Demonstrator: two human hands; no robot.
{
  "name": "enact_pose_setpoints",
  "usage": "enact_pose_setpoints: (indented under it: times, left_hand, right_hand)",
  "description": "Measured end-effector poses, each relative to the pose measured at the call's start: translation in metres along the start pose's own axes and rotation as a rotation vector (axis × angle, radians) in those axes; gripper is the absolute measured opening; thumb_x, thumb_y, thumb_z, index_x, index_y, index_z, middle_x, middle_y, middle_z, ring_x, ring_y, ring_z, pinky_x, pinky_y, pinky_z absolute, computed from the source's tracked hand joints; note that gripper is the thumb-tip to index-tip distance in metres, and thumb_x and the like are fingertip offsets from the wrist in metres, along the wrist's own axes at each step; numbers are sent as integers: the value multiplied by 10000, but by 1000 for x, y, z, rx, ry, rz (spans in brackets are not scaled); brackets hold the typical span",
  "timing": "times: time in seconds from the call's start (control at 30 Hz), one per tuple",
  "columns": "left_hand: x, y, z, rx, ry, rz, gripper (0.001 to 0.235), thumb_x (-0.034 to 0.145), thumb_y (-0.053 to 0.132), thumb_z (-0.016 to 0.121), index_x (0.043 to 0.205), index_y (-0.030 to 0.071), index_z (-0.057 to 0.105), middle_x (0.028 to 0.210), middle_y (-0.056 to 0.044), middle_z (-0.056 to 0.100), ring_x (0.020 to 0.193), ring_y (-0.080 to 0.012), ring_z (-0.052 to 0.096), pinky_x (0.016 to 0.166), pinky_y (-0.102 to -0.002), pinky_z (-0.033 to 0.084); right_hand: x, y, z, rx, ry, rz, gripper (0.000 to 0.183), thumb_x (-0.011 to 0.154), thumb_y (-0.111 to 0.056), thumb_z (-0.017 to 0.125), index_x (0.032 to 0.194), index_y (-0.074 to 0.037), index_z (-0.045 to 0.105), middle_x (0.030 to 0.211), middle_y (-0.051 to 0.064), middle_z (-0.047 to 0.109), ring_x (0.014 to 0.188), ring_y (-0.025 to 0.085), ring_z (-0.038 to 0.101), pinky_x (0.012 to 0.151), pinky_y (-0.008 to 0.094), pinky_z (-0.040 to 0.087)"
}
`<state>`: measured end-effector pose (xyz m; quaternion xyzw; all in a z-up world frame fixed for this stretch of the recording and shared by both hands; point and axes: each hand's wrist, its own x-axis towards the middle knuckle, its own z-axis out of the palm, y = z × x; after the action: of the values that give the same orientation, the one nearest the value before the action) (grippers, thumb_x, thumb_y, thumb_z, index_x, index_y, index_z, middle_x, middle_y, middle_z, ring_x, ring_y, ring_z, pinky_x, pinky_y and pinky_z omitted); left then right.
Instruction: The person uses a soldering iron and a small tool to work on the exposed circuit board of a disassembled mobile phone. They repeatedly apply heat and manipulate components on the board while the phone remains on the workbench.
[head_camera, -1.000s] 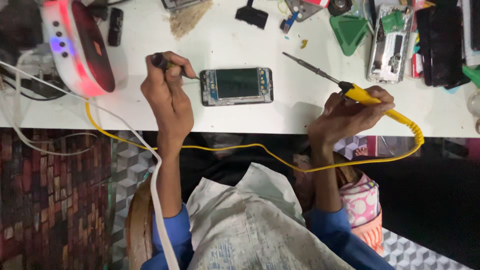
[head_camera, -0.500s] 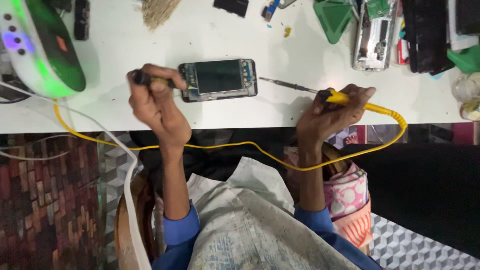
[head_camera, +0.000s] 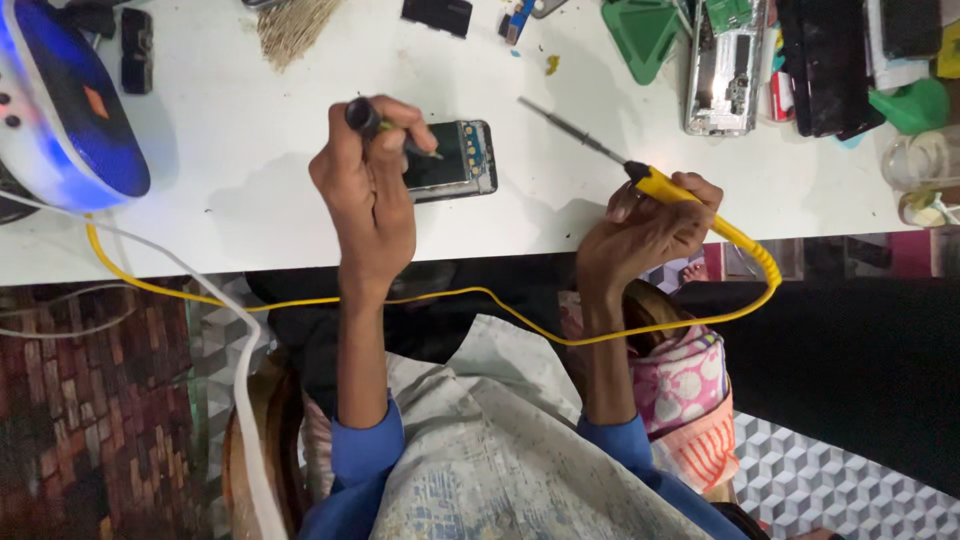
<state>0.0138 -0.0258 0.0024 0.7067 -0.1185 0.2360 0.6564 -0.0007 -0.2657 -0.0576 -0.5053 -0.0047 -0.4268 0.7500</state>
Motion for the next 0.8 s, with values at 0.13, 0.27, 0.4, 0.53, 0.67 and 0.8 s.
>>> enact_pose_setpoints:
  times: [0.13, 0.27, 0.4, 0.53, 0.67, 0.8]
  left_hand:
    - [9, -6, 9, -7, -20, 71, 191, 1206, 148, 431, 1175, 26, 575, 911, -54, 712, 649, -81, 557, 603, -244, 464]
    - [19, -6, 16, 10, -136, 86, 175, 1195, 139, 453, 1177, 16, 576, 945, -70, 710, 775, -151, 672, 697, -302, 537]
    - [28, -7, 19, 73, -227, 149, 167, 1202, 150, 487, 1149, 4, 550, 955, -114, 690, 908, -250, 680, 846, -378, 547]
    - [46, -15, 18, 123, -360, 221, 155, 1182, 126, 502, 1175, -14, 568, 908, -108, 693, 908, -270, 644, 826, -404, 508]
    - [58, -22, 17, 181, -446, 293, 157, 1162, 127, 565, 1160, -29, 578, 916, -85, 720, 841, -268, 600, 816, -415, 471]
    - [70, -28, 16, 151, -540, 339, 181, 1149, 131, 604, 1030, -4, 585, 1008, -63, 768, 894, -268, 592, 871, -391, 473]
  right_hand:
    - [1, 5, -2, -14, -28, -63, 464, 1100, -481, 521, 1137, -19, 518, 812, 90, 529, 498, 144, 462, 440, 236, 369]
    - [0, 4, 1, 47, -5, -22, 438, 1094, -457, 546, 1144, -25, 500, 834, 123, 570, 521, 148, 461, 436, 226, 361]
    - [0, 4, 2, 19, -13, -53, 427, 1075, -465, 553, 1130, -46, 492, 869, 149, 599, 507, 131, 434, 417, 215, 345]
    - [0, 1, 1, 21, -9, -7, 426, 1089, -454, 544, 1143, -35, 495, 826, 84, 533, 459, 117, 412, 422, 217, 329]
    - [-2, -3, 4, 9, -43, 19, 420, 1090, -463, 526, 1118, -45, 490, 833, 96, 530, 450, 102, 389, 408, 210, 313]
    - [-2, -4, 7, 5, -54, 43, 393, 1083, -454, 528, 1104, -64, 492, 804, 80, 492, 484, 114, 385, 403, 210, 310]
